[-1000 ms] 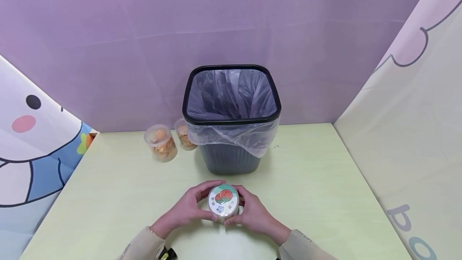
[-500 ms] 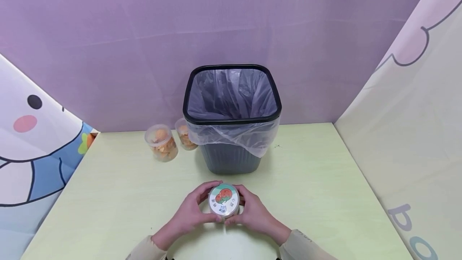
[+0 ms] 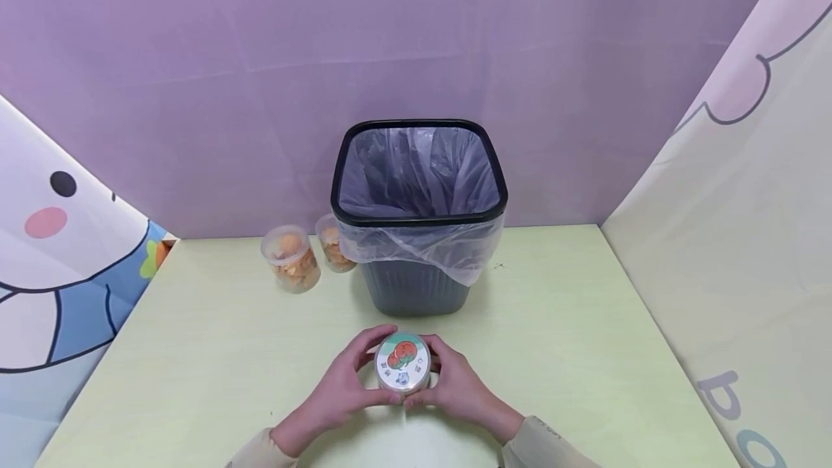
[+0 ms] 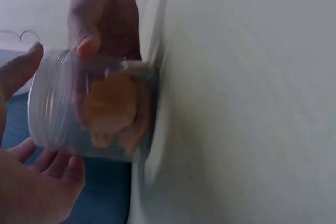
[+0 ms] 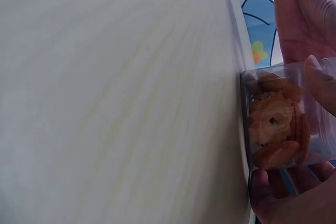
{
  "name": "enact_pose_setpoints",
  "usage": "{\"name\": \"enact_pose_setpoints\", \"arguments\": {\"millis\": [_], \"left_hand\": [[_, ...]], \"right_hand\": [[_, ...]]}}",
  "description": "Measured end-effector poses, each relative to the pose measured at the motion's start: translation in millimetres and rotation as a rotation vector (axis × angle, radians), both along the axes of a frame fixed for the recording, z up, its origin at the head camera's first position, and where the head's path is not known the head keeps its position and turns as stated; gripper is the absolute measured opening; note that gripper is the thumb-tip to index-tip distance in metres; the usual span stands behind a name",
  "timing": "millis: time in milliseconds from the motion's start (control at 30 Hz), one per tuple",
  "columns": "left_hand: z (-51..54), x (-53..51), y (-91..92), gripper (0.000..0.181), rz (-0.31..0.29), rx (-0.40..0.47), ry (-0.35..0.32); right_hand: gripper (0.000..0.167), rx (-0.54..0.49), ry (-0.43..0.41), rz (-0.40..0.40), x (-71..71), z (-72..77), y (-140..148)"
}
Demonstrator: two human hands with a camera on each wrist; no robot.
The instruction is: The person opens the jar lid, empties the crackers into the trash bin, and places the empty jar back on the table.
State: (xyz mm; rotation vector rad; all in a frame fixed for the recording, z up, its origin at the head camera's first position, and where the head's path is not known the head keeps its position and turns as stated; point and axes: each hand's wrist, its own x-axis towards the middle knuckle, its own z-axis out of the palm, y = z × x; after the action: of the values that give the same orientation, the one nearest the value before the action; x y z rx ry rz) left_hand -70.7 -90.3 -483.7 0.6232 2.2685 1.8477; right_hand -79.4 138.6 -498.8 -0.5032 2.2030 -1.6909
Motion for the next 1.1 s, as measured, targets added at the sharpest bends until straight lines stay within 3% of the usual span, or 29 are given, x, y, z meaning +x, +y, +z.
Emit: {"name": "enact_pose_setpoints", "arguments": {"millis": [233, 467, 667, 900, 1100], "left_hand": [[3.3, -12.1, -11.6, 0.092, -0.068, 0.011, -0.011], [-1.1, -35.0, -23.3, 0.09, -0.227, -0.01, -0.014], [-3.3, -50.9, -27.5, 0.089, -0.375, 0.028, -0.068], [-4.6, -62.2, -26.3, 0.089, -0.524, -0.003, -0.082], [-5.4, -65.6, -22.1, 0.086, -0.572, -0.01, -0.073]], "right_hand": [[0.084, -0.008, -0.004, 0.003, -0.1, -0.1, 0], [0.084, -0.015, -0.008, 0.002, 0.0, -0.8, 0], [0.085, -0.015, -0.011, 0.004, -0.3, -1.5, -1], [0.084, -0.021, -0.011, 0.006, -0.6, -1.7, 0], [0.084, -0.022, -0.01, 0.01, -0.3, -1.1, 0]]}}
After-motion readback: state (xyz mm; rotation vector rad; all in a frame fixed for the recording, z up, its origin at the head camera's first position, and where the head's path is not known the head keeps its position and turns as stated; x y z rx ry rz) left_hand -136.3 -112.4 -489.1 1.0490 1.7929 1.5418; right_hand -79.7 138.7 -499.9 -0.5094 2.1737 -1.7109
